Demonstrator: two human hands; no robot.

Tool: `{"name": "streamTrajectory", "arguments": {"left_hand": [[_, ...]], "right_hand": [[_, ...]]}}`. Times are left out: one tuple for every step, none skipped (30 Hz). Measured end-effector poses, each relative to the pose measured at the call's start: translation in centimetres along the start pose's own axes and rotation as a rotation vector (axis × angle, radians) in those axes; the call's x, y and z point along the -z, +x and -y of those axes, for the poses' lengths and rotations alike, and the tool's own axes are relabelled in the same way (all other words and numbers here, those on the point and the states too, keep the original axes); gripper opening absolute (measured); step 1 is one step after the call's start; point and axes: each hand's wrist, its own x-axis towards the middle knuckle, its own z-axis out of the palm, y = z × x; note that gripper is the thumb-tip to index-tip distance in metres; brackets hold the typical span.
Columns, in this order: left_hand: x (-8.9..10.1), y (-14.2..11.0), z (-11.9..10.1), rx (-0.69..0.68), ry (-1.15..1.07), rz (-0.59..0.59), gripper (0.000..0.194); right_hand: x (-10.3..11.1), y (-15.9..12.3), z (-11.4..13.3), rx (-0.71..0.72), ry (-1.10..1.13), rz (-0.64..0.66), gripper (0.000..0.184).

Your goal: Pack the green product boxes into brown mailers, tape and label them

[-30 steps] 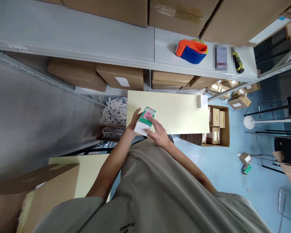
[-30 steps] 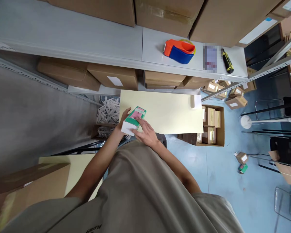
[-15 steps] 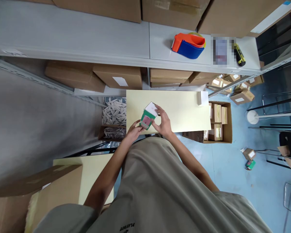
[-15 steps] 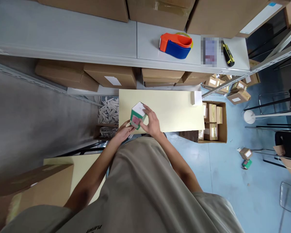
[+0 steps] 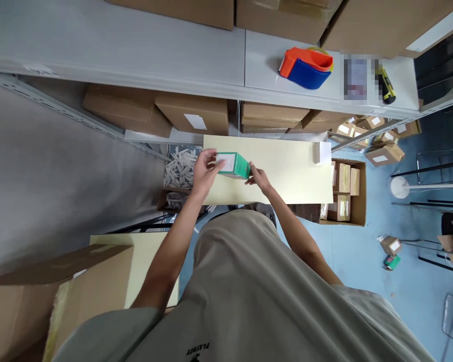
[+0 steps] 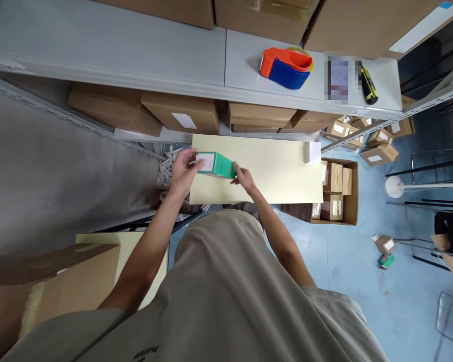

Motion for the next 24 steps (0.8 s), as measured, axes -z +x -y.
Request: {"name": "streamTrajectory", "arguments": {"left_hand": [[-0.5, 1.3, 0.0, -0.006, -0.002, -0.003, 0.066], [-1.0, 2.6, 0.3, 0.004, -0.006, -0.008, 0.066], [-1.4, 3.6, 0.7, 0.029, -0.014, -0.008, 0.066], [-1.9, 4.4, 1.2, 0.067, -0.029, -0.005, 0.066], [-2.3, 4.9, 1.9, 0.113, -0.046, 0.001, 0.065], [-2.7, 5.2, 2.4, 0.162, -0.062, 0.007, 0.065], [-3.1, 5.2, 2.9, 0.21, -0.074, 0.011, 0.063], [-3.4, 4.9, 3.3, 0.251, -0.082, 0.014, 0.062], [-3.6, 4.4, 3.4, 0.284, -0.088, 0.014, 0.06], [-3.7, 3.8, 3.4, 0.31, -0.098, 0.01, 0.059], [-3.7, 3.1, 3.1, 0.328, -0.116, 0.0, 0.057], [-3.7, 2.2, 2.8, 0.343, -0.144, -0.015, 0.055], [-3.5, 1.4, 2.3, 0.357, -0.176, -0.033, 0.054], [-3.1, 0.4, 1.9, 0.37, -0.204, -0.051, 0.052], [-2.7, -0.6, 1.4, 0.382, -0.222, -0.066, 0.051], [-2.2, -1.6, 1.0, 0.392, -0.224, -0.074, 0.051], [-1.5, -2.7, 0.7, 0.399, -0.212, -0.077, 0.049], [-0.9, -3.7, 0.5, 0.406, -0.19, -0.078, 0.047], [-0.2, -4.8, 0.5, 0.414, -0.162, -0.08, 0.045], [0.4, -5.9, 0.6, 0.426, -0.131, -0.088, 0.043], [1.0, -7.0, 0.8, 0.441, -0.099, -0.105, 0.041], [1.5, -8.1, 1.1, 0.458, -0.069, -0.131, 0.041], [1.8, -9.0, 1.6, 0.476, -0.047, -0.165, 0.041], [2.0, -9.8, 2.1, 0.493, -0.035, -0.204, 0.043]], "right_hand": [[-0.6, -0.6, -0.6, -0.102, 0.055, 0.061, 0.072], [-1.2, -1.2, -1.3, -0.203, 0.119, 0.118, 0.074], [-1.7, -1.9, -2.0, -0.299, 0.186, 0.165, 0.075], [-2.2, -2.6, -2.7, -0.385, 0.249, 0.199, 0.077], [-2.6, -3.2, -3.4, -0.457, 0.304, 0.218, 0.078], [-2.9, -3.7, -4.1, -0.515, 0.35, 0.226, 0.078], [-3.1, -4.1, -4.6, -0.559, 0.386, 0.228, 0.079], [-3.2, -4.4, -5.1, -0.591, 0.412, 0.229, 0.078], [-3.2, -4.5, -5.5, -0.613, 0.429, 0.228, 0.078], [-3.1, -4.5, -5.8, -0.626, 0.44, 0.223, 0.077], [-3.0, -4.3, -6.1, -0.626, 0.447, 0.211, 0.076], [-2.8, -4.0, -6.3, -0.612, 0.451, 0.194, 0.074], [-2.6, -3.7, -6.4, -0.587, 0.451, 0.172, 0.073], [-2.3, -3.2, -6.5, -0.559, 0.447, 0.148, 0.071], [-2.0, -2.6, -6.5, -0.529, 0.437, 0.124, 0.069], [-1.7, -2.0, -6.5, -0.494, 0.422, 0.101, 0.067], [-1.5, -1.4, -6.4, -0.455, 0.401, 0.08, 0.065], [-1.3, -0.7, -6.3, -0.407, 0.376, 0.062, 0.063], [-1.2, 0.0, -6.1, -0.348, 0.35, 0.044, 0.06], [-1.1, 0.7, -5.8, -0.284, 0.325, 0.024, 0.058], [-1.2, 1.5, -5.5, -0.226, 0.296, 0.006, 0.055], [-1.3, 2.4, -5.0, -0.178, 0.264, -0.012, 0.053], [-1.5, 3.3, -4.5, -0.142, 0.229, -0.027, 0.051], [-1.8, 4.2, -4.0, -0.112, 0.192, -0.037, 0.049]]}}
